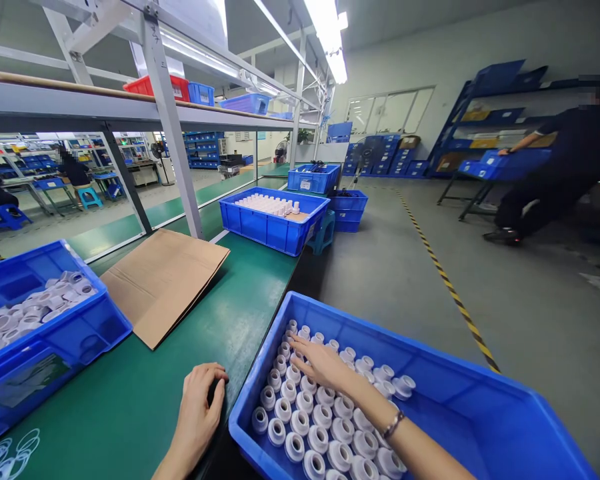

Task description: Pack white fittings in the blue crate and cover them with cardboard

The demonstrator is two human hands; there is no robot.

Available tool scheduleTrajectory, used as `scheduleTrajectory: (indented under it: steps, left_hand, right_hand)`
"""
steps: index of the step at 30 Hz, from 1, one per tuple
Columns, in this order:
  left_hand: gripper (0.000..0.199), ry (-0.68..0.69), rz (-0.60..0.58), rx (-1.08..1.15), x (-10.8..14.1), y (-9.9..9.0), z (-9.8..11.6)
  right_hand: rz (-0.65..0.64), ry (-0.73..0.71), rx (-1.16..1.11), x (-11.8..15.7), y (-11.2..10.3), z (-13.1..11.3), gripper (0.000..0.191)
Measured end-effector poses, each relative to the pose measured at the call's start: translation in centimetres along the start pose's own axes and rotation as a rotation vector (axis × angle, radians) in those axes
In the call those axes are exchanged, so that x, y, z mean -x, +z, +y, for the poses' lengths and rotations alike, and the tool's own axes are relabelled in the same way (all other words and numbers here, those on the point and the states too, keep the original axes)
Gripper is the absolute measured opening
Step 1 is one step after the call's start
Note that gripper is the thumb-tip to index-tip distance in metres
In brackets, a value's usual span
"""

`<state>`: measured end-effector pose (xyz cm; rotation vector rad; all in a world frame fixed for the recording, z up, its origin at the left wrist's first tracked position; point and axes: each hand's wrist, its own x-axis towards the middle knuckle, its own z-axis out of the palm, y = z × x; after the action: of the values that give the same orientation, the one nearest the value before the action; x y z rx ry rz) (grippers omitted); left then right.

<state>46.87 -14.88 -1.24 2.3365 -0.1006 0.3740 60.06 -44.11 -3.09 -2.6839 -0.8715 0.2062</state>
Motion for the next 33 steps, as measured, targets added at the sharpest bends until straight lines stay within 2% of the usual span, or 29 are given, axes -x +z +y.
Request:
scheduleTrajectory:
  steps: [8,18,27,33]
  left_hand:
    - [0.017,0.01,0.009,-0.008,-0.1,0.1,-0.2]
    - [0.016,0.017,0.021,-0.004,0.0,0.1,-0.1]
    - [0.017,0.014,0.012,0.003,-0.1,0.1,-0.2]
    - [0.018,0.028,0.01,0.013,0.0,0.1,-0.2]
  right_hand:
    - [0.067,0.105,0.066,-1.7,0.4,0.8,0.051]
    - [0.097,0.136,0.103,-2.0,1.6,0.6,0.052]
    - [0.103,0.262,0.187,-0.3,2.4,-0.3,0.055]
    - [0.107,0.365,0.21,1.7,2.6,0.1,0.055]
